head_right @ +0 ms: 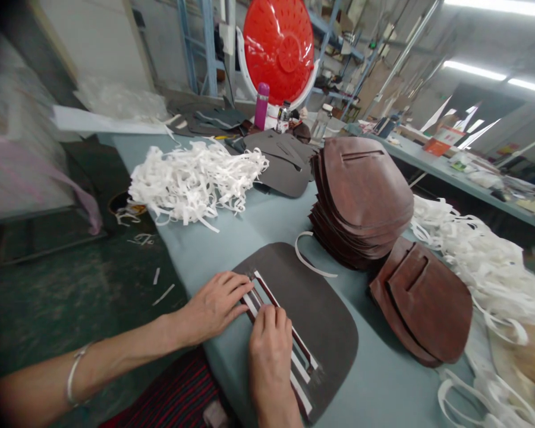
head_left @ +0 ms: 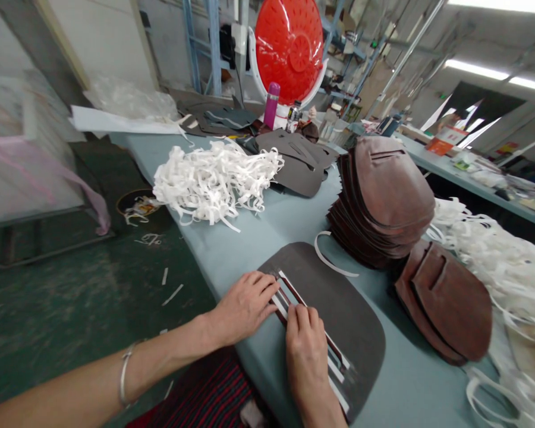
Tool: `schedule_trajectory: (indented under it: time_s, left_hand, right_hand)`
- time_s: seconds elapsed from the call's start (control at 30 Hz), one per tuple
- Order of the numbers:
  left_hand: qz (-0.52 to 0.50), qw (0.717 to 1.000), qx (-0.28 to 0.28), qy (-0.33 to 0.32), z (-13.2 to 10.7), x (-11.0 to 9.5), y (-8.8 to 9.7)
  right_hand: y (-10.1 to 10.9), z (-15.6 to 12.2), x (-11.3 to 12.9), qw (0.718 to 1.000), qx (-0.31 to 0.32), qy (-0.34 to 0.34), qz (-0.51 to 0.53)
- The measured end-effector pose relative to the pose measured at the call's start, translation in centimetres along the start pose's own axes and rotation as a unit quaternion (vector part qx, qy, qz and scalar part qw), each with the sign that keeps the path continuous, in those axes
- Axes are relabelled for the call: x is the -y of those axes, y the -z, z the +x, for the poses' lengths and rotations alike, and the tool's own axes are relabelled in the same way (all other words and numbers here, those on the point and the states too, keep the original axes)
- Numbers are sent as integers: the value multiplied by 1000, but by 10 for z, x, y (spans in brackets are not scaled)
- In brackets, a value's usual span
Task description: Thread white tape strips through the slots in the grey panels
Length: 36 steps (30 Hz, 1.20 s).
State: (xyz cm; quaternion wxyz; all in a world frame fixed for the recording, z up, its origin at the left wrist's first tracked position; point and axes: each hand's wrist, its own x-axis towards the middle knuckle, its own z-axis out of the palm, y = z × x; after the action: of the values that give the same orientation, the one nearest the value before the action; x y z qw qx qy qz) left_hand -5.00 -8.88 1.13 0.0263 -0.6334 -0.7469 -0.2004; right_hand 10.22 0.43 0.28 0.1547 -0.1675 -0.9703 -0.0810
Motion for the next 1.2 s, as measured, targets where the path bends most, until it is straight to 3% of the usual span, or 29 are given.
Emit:
schedule_trajectory:
  time_s: [0.2,0.33,0.5,0.7,0.8,0.87,1.07,1.2]
  left_hand:
    - [17,1000,5,-8,0,-1,-1]
    - [21,1000,3,-15,-1,0,-4]
    - [35,999,0,-14,-1,-1,-6]
    - [32,999,-12,-8,-2,-2,-9]
    - [32,999,-13,-7,-2,-1,-13]
    - [35,999,-8,-6,-2,0,-14]
    - [46,999,4,-16,-1,1,-14]
    - [43,999,-6,-26,-1,4,-19]
  right_hand:
    - [18,-91,-48,999,-3,31,18]
    - [23,-112,-59,998,-3,-2,58]
    - [19,-75,-43,992,6,-78,100]
    - [11,1,3,994,55,-72,66]
    - [7,10,10,995,60,-67,32]
    - [9,-9,3,996,57,-69,24]
    - [38,-107,-38,995,27,-79,64]
    - [40,-121,-47,984,3,-122,130]
